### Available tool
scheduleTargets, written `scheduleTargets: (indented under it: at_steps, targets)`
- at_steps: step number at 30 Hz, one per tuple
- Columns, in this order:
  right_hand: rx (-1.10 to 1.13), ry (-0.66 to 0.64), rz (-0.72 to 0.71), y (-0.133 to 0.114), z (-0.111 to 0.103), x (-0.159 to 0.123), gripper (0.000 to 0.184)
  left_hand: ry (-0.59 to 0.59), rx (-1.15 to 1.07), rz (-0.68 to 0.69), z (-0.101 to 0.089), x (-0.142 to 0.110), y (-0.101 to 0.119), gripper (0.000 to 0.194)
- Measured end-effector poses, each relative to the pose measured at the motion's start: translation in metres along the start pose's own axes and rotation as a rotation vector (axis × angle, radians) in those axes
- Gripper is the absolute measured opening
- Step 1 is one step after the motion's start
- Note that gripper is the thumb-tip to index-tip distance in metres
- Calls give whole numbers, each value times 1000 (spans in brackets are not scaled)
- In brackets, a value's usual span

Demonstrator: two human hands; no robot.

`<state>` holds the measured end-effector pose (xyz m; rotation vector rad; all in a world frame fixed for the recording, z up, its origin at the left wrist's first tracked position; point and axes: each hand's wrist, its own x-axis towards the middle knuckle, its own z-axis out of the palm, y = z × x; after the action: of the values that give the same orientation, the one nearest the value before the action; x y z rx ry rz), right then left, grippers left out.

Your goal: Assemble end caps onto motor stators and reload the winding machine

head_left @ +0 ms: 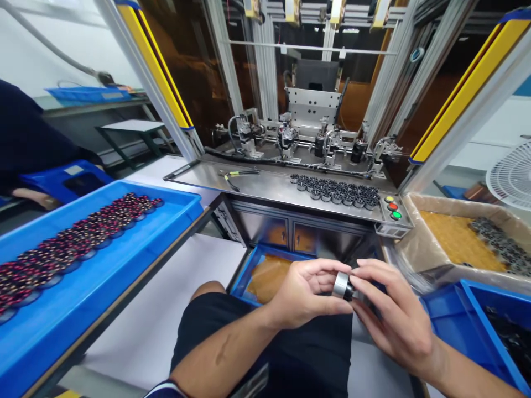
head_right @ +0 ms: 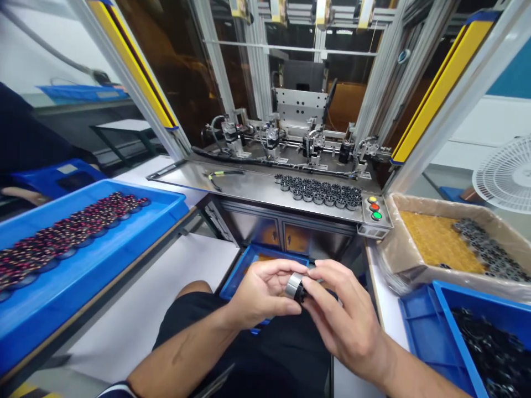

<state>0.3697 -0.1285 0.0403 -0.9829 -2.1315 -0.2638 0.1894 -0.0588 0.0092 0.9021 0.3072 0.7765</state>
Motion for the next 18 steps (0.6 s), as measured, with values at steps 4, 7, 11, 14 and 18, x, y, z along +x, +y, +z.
scheduleTargets:
  at_steps: [4,7,11,14,18]
  targets:
    - [-9,1,12,3,1,-1,43,-23,-21,-1,-2,4,-1,51]
    - [11,-2,20,3,2,0,44,-17,-33,-12,-3,4,-2,52]
    - [-23,-8,15,2,2,3,40,2,-53,-55,-4,3,0,54]
    - [-61,5,-15,3,1,2,38,-9,-57,-69,-4,2,2,53]
    - [-116,59,-81,9,8,-14,33,27,-6,-92,-4,0,-7,65]
